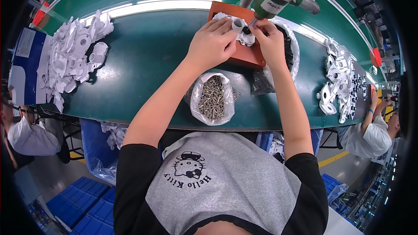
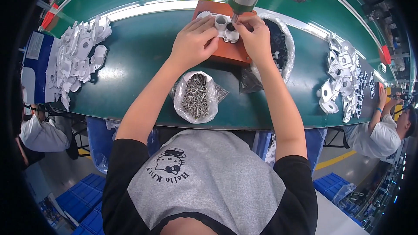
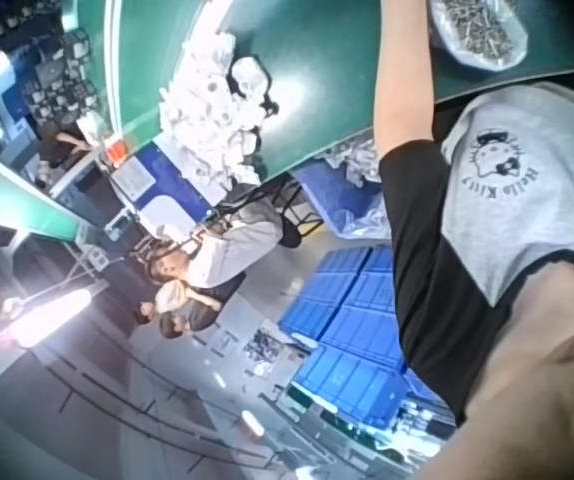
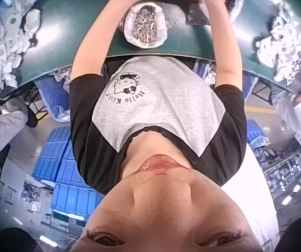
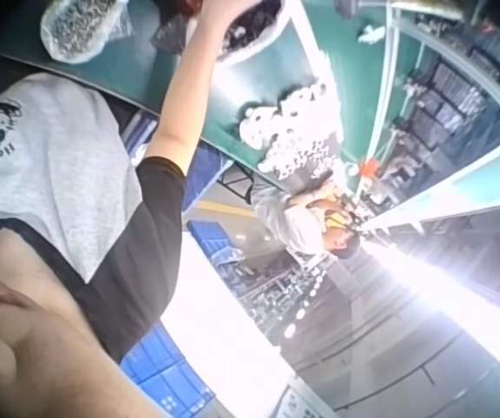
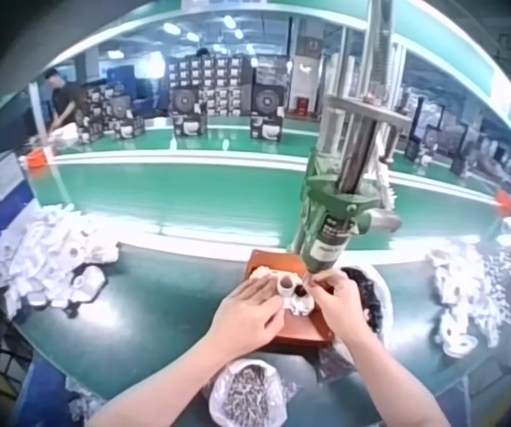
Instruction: Assembling small plastic housings by inserting metal pins and using a manual press machine to secure them.
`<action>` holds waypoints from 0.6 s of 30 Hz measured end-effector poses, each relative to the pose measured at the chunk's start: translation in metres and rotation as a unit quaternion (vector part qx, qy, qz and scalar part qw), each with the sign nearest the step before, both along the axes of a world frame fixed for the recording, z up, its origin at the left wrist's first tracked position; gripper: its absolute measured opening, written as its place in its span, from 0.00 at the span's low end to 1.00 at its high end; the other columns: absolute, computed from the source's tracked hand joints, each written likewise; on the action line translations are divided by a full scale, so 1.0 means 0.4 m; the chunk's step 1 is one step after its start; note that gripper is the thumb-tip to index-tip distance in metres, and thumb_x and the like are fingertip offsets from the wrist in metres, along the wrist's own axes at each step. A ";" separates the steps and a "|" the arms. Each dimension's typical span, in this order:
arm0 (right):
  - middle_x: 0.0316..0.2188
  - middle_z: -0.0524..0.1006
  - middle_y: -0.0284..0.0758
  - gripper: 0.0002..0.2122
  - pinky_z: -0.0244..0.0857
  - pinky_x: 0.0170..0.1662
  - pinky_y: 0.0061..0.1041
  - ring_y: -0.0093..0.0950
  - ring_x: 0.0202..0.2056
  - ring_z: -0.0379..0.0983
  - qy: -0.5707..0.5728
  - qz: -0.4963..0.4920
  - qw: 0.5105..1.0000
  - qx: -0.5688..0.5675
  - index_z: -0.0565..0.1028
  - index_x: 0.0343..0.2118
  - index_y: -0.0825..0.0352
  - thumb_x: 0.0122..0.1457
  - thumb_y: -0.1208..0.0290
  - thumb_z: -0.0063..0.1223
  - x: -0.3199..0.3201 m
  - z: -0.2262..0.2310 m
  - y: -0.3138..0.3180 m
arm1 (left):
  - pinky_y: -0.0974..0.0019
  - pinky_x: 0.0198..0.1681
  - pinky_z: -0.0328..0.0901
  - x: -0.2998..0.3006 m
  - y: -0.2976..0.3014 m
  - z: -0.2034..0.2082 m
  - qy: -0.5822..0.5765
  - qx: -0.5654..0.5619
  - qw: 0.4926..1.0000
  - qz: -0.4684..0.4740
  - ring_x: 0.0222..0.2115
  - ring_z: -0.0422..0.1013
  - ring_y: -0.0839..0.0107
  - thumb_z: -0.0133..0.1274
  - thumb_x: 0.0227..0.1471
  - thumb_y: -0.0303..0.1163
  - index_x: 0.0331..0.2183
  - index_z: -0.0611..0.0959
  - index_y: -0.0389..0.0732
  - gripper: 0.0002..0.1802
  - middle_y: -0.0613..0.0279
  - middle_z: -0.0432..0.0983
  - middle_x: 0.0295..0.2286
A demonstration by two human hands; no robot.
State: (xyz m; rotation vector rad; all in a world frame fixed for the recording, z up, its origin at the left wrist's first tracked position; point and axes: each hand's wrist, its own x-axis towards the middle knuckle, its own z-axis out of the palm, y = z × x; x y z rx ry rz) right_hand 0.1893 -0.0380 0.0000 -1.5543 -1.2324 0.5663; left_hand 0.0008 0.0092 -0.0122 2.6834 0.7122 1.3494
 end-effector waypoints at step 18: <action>0.35 0.75 0.34 0.12 0.64 0.42 0.25 0.24 0.35 0.70 0.160 -0.027 0.969 0.188 0.75 0.39 0.70 0.59 0.68 0.45 0.154 0.063 0.024 | 0.56 0.51 0.65 -0.005 0.002 0.004 0.003 0.000 1.000 -0.005 0.42 0.73 0.58 0.53 0.43 0.30 0.29 0.78 0.40 0.07 0.50 0.77 0.38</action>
